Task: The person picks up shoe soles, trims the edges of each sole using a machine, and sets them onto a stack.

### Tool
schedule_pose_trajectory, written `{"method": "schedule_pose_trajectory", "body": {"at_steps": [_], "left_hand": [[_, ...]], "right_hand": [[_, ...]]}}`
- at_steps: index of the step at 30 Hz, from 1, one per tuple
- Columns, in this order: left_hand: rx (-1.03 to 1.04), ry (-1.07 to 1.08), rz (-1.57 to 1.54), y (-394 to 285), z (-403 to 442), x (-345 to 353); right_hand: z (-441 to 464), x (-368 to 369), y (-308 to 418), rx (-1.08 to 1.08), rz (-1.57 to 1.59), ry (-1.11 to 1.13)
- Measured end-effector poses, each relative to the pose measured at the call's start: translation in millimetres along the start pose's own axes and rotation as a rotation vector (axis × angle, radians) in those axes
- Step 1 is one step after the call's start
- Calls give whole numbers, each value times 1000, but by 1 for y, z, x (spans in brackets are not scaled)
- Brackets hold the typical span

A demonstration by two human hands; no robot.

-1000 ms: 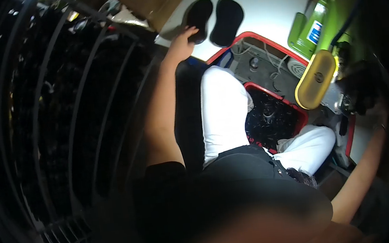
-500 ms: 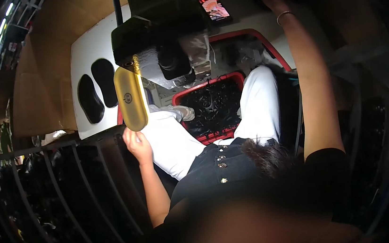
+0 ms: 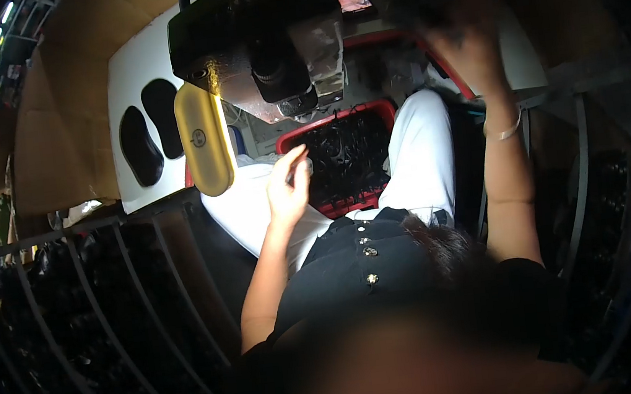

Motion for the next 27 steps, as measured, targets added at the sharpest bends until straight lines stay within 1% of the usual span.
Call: {"method": "schedule_pose_trajectory", "body": {"at_steps": [2, 4, 5, 6, 8, 9, 10, 12, 13, 14, 16, 18, 19, 20, 22, 23, 26, 27], "left_hand": [[159, 15, 84, -33, 14, 20], [64, 157, 33, -51, 22, 33], [-24, 330, -337, -56, 26, 43], [-97, 297, -279, -56, 30, 39], [-54, 283, -319, -57, 37, 36], [-105, 271, -398, -62, 40, 34], [-137, 240, -405, -61, 42, 32], [-195, 184, -420, -59, 46, 31], [-232, 145, -483, -58, 46, 29], [-270, 104, -548, -56, 45, 27], [-243, 87, -535, -50, 42, 26], [-225, 65, -635, -49, 40, 29], [-214, 51, -685, -48, 40, 31], [-203, 57, -669, -49, 40, 32], [-179, 69, -640, -47, 42, 35], [-218, 99, -638, -40, 43, 40], [-198, 63, -551, -39, 43, 40], [-207, 61, -578, -41, 42, 39]], "right_hand": [[-23, 21, 37, 258, 509, 156], [-59, 76, 66, 489, 937, 461], [-85, 100, 72, 613, 1063, 478], [-106, 120, 77, 736, 1186, 494], [-110, 125, 95, 895, 1587, 246], [-130, 134, 102, 948, 1569, 356], [-154, 148, 110, 996, 1546, 464], [-195, 170, 133, 999, 1541, 628], [-217, 180, 142, 1037, 1513, 678], [-228, 183, 147, 1055, 1525, 667], [-239, 183, 150, 1089, 1546, 642], [-245, 170, 133, 1132, 1499, 675], [-244, 164, 122, 1101, 1450, 740], [-240, 155, 113, 1081, 1490, 654], [-237, 148, 101, 1150, 1615, 600], [-235, 147, 98, 1143, 1631, 552], [-239, 164, 114, 1051, 1455, 730], [-247, 174, 122, 1004, 1433, 729]]}}
Point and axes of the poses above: each hand's wrist, its own z-axis towards the middle knuckle, its own x-axis out of the palm, y = z × x, the point moved 7 cm from there along z, towards the middle knuckle, and after that the axes turned 6 degrees about z, right-handed, at the moved point
